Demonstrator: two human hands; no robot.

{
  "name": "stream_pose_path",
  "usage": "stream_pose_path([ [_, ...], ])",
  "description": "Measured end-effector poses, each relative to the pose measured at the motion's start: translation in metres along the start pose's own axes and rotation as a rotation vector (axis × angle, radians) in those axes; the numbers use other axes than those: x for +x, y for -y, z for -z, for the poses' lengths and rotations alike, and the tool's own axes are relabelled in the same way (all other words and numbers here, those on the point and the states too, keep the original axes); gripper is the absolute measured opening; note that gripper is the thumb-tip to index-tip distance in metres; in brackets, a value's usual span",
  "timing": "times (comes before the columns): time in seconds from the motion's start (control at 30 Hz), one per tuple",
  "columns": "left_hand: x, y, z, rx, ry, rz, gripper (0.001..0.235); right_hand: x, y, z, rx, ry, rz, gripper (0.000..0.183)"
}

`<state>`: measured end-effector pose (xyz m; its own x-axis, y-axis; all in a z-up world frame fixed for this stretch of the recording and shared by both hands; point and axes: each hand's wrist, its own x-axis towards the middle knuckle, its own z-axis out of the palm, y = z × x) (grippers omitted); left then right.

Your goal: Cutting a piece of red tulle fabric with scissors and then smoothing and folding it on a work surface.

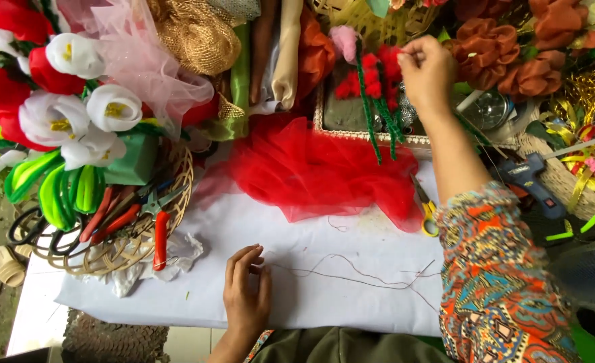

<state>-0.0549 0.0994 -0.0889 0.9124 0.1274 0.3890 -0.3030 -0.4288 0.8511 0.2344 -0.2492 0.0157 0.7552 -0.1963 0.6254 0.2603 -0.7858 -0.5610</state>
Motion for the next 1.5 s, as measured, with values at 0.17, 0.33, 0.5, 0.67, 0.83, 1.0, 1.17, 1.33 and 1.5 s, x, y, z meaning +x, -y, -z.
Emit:
stream_pose_path([
  [0.17,0.004,-0.006,-0.003,0.015,0.009,-0.036,0.028,0.013,-0.02,-0.029,-0.225,0.006,0.18,0.01],
  [0.33,0.011,-0.009,0.001,0.027,0.037,-0.058,0.026,0.012,-0.013,-0.025,-0.427,0.341,0.135,0.018],
  [0.5,0.012,-0.006,0.005,-0.067,0.022,-0.03,0.022,-0.017,0.008,0.03,-0.736,0.018,0.516,0.022],
  [0.67,0.012,0.0,0.005,-0.083,0.014,0.015,0.022,-0.104,0.097,0.104,-0.178,0.356,0.447,0.012],
  [0.83,0.005,0.013,0.005,-0.097,-0.062,-0.033,0.022,-0.219,0.111,0.107,0.153,0.669,0.122,0.022],
  [1.0,-0.002,0.019,0.005,-0.177,-0.174,-0.045,0.019,-0.292,0.13,0.093,0.221,0.753,-0.027,0.014],
  [1.17,-0.023,0.01,0.005,0.013,-0.151,-0.197,0.02,-0.322,0.121,0.082,0.039,0.622,0.042,0.014],
  [1.33,-0.048,-0.002,-0.001,0.206,0.042,-0.526,0.008,-0.321,0.095,0.099,-0.115,0.523,0.008,0.013],
  [1.5,-0.047,-0.001,-0.001,0.204,0.143,-0.622,0.013,-0.315,0.091,0.103,-0.131,0.492,-0.051,0.012],
])
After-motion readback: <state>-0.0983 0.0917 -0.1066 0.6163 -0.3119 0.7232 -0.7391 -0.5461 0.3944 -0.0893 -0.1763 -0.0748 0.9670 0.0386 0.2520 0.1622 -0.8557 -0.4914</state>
